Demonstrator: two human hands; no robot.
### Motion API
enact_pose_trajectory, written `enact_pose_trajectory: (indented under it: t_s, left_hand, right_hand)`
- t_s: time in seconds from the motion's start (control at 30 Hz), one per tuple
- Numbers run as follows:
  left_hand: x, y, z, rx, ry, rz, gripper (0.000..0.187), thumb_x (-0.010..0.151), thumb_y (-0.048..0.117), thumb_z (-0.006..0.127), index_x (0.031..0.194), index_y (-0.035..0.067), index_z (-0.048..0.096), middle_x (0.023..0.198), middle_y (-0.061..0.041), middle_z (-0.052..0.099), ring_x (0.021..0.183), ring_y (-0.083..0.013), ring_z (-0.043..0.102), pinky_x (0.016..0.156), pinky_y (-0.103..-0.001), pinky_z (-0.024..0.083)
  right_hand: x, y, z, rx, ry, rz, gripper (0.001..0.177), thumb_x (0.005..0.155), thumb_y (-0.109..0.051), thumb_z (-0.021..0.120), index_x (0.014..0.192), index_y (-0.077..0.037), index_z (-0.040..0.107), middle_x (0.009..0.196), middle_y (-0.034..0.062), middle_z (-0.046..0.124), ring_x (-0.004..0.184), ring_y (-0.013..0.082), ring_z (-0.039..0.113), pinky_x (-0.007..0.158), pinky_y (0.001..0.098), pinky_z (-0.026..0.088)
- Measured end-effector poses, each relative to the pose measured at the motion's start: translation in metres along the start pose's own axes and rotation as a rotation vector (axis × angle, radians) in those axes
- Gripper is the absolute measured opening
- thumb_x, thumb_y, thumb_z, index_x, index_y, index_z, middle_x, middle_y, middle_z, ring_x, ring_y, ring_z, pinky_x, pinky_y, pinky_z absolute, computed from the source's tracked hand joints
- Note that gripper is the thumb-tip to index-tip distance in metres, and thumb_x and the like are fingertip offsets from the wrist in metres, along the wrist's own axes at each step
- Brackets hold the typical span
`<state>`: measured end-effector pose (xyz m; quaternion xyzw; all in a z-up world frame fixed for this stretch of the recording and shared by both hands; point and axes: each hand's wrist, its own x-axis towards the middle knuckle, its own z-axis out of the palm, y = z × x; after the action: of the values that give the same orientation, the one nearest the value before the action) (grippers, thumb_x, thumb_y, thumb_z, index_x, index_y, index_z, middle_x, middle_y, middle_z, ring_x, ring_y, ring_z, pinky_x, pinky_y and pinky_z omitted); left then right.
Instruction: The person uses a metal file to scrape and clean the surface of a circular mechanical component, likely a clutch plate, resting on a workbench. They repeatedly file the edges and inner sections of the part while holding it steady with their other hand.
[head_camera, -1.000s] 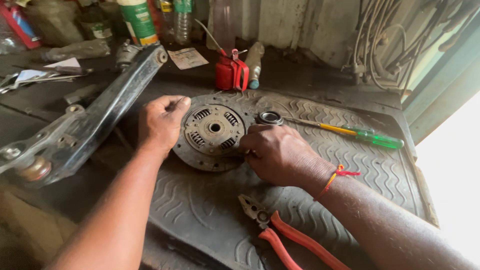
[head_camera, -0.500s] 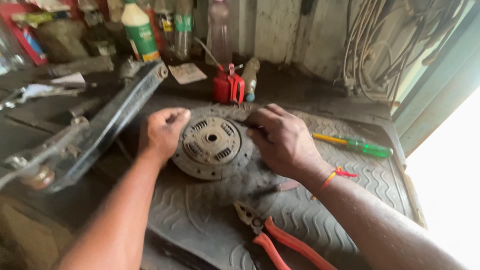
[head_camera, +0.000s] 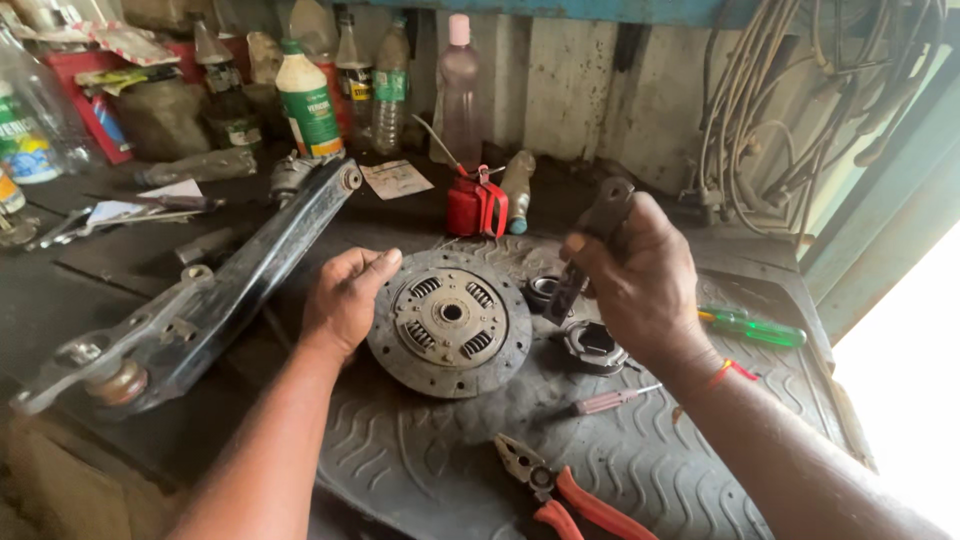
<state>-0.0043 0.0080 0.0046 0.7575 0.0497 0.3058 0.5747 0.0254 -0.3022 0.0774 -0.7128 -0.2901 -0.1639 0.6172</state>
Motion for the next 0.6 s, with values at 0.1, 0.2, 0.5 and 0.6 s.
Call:
enact_pose_trajectory:
  t_s: [0.1, 0.2, 0.5, 0.6]
  left_hand:
    - [-0.003, 0.002, -0.003, 0.028, -0.013, 0.016, 0.041, 0.088, 0.041, 0.074, 0.085, 0.001, 0.075, 0.074, 0.000, 0.067, 0.072, -0.0090, 0.056, 0.068, -0.028, 0.047]
    - [-0.005, 0.008, -0.003, 0.159, -0.021, 0.086, 0.043, 0.085, 0.044, 0.074, 0.084, 0.000, 0.074, 0.070, -0.003, 0.069, 0.068, -0.0102, 0.058, 0.065, -0.029, 0.048]
    - [-0.008, 0.016, -0.007, 0.523, 0.056, 0.126, 0.055, 0.088, 0.052, 0.069, 0.070, 0.000, 0.067, 0.062, -0.020, 0.061, 0.055, -0.0318, 0.057, 0.057, -0.044, 0.044]
    - [-0.007, 0.012, -0.004, 0.576, 0.092, 0.189, 0.056, 0.089, 0.052, 0.069, 0.070, 0.000, 0.065, 0.065, -0.022, 0.062, 0.058, -0.0365, 0.058, 0.059, -0.046, 0.045]
  right_hand:
    - [0.000, 0.008, 0.003, 0.019, -0.031, 0.084, 0.019, 0.091, -0.007, 0.072, 0.104, -0.005, 0.057, 0.085, 0.0017, 0.067, 0.072, 0.0085, 0.064, 0.062, 0.0294, 0.055]
    - [-0.003, 0.021, 0.011, -0.124, -0.067, -0.008, 0.024, 0.088, -0.006, 0.075, 0.105, -0.004, 0.059, 0.089, 0.0023, 0.069, 0.078, 0.0110, 0.065, 0.070, 0.0309, 0.056]
    - [-0.010, 0.001, 0.014, -0.568, -0.344, 0.136, 0.031, 0.077, -0.023, 0.079, 0.103, -0.009, 0.070, 0.087, 0.0119, 0.077, 0.082, 0.0256, 0.075, 0.075, 0.0396, 0.057]
    - [-0.012, -0.002, 0.016, -0.686, -0.362, 0.167, 0.032, 0.076, -0.030, 0.080, 0.101, -0.010, 0.073, 0.087, 0.0134, 0.077, 0.083, 0.0285, 0.076, 0.076, 0.0415, 0.057]
